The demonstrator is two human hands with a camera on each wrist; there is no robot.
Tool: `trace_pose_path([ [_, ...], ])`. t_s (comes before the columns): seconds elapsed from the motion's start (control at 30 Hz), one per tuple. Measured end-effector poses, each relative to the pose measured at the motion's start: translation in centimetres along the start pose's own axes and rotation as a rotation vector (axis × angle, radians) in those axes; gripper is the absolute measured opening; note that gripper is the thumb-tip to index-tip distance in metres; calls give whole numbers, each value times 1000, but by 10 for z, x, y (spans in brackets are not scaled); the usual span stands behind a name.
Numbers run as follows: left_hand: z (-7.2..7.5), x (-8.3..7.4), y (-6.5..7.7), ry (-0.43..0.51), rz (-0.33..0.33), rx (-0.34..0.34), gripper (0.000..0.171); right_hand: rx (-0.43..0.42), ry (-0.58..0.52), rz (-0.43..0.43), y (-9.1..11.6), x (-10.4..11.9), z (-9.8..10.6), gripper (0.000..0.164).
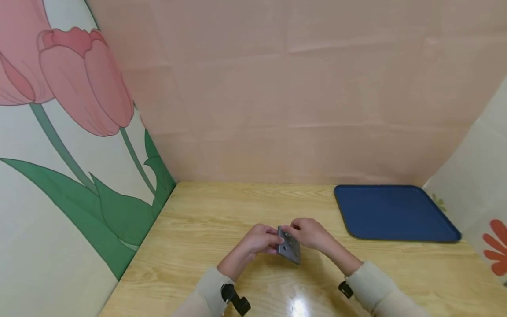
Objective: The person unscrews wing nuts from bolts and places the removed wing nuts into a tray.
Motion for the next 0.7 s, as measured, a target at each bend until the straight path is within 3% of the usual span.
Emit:
trace_pose_path([
  [0.33, 1, 2, -2, 11, 2, -7, 24, 57, 11, -5, 1, 1, -2, 28],
  [0.53, 1, 4, -3, 14, -2, -11, 25, 42, -12, 51, 0, 1, -2, 16],
  [0.7, 2, 2, -3, 8, 7, -10, 25, 23, -11, 111, -3, 2, -1, 15],
])
Point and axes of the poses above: each hand's wrist, its own y-axis away from the middle knuckle, its own z-axis out of the back of the hand, x = y × z, the point moved 5 cm from there along -y, towards the middle knuckle, and after that the axes turned 4 degrees about z, right-handed, at the moved point
